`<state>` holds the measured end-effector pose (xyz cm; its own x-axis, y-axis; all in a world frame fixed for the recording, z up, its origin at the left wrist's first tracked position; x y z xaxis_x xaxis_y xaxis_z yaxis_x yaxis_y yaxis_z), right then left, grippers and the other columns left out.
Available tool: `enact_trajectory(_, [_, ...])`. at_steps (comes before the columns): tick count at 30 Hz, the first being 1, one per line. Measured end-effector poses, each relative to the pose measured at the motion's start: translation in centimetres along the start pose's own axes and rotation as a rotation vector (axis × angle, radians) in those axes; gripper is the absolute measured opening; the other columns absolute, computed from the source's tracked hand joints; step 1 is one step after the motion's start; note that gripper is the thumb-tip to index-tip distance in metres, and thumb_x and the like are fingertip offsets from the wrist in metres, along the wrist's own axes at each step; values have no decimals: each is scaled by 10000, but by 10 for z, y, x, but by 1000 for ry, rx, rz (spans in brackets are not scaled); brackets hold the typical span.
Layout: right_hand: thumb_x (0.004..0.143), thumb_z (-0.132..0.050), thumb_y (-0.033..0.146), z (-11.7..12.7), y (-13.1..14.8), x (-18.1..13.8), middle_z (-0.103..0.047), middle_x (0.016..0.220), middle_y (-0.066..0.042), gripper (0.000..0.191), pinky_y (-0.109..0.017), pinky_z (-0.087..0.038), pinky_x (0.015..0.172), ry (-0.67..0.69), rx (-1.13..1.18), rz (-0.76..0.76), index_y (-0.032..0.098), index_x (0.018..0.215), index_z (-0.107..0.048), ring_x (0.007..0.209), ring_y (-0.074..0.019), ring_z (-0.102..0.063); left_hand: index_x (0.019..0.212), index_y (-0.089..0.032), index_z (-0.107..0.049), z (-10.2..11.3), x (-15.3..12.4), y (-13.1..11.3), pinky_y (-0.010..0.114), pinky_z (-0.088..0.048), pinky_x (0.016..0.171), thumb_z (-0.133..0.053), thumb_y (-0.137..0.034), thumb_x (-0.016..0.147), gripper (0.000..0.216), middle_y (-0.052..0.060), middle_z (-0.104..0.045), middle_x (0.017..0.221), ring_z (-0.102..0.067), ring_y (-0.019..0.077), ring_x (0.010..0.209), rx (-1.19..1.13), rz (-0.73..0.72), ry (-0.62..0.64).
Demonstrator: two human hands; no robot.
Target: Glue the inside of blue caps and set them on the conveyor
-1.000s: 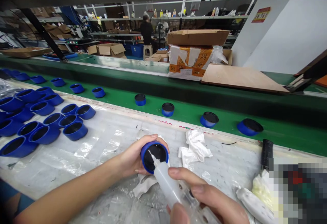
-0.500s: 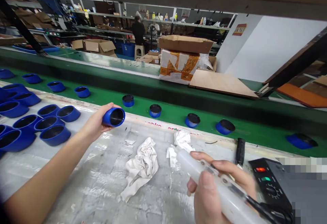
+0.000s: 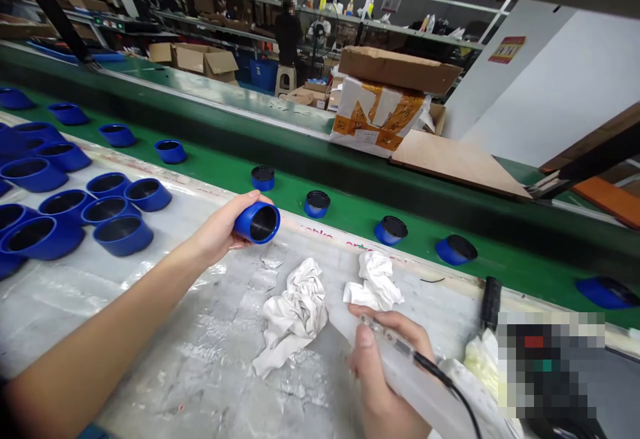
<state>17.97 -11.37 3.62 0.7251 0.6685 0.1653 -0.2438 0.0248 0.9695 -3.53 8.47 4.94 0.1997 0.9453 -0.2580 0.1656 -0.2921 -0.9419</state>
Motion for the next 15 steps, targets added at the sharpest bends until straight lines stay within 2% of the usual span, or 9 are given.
enact_trajectory(4, [770, -877, 599, 2, -3, -1, -794, 910, -29, 506, -246, -398, 435, -1, 216, -69, 228, 967, -595, 410, -73, -487, 883, -205, -632, -6, -2, 2, 172, -258, 359, -820, -635, 658, 520, -45, -550, 616, -479, 100, 446, -53, -2, 55])
enact_trajectory(9, [774, -849, 644, -6, -3, 2, -799, 894, -40, 519, -207, -383, 433, 83, 77, -175, 233, 961, -591, 422, -63, -482, 792, -182, -615, -20, -4, 14, 189, -153, 325, -700, -626, 784, 452, -11, -545, 517, -429, 97, 323, -113, 121, 223])
enact_trajectory(11, [748, -861, 648, -2, -6, 7, -797, 879, -48, 534, -207, -383, 417, 51, 65, -194, 231, 952, -596, 410, -65, -471, 787, -177, -620, -23, -5, 18, 188, -151, 324, -699, -619, 794, 449, 1, -556, 510, -444, 104, 320, -120, 152, 253])
enact_trajectory(15, [624, -925, 620, 10, -17, 21, -798, 855, -76, 579, -215, -359, 356, -47, 182, -265, 221, 914, -621, 383, -78, -449, 748, -177, -613, -26, -7, 20, 183, -147, 320, -691, -628, 795, 460, 6, -541, 473, -445, 107, 317, -94, 167, 280])
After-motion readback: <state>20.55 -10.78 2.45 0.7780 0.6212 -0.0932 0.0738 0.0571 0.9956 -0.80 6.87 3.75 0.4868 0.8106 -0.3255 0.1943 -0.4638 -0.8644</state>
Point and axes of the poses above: each hand's wrist, its own x-axis towards the middle knuckle, its own z-axis out of the back of the hand, y = z × x, the point moved 5 cm from there along x, towards the middle knuckle
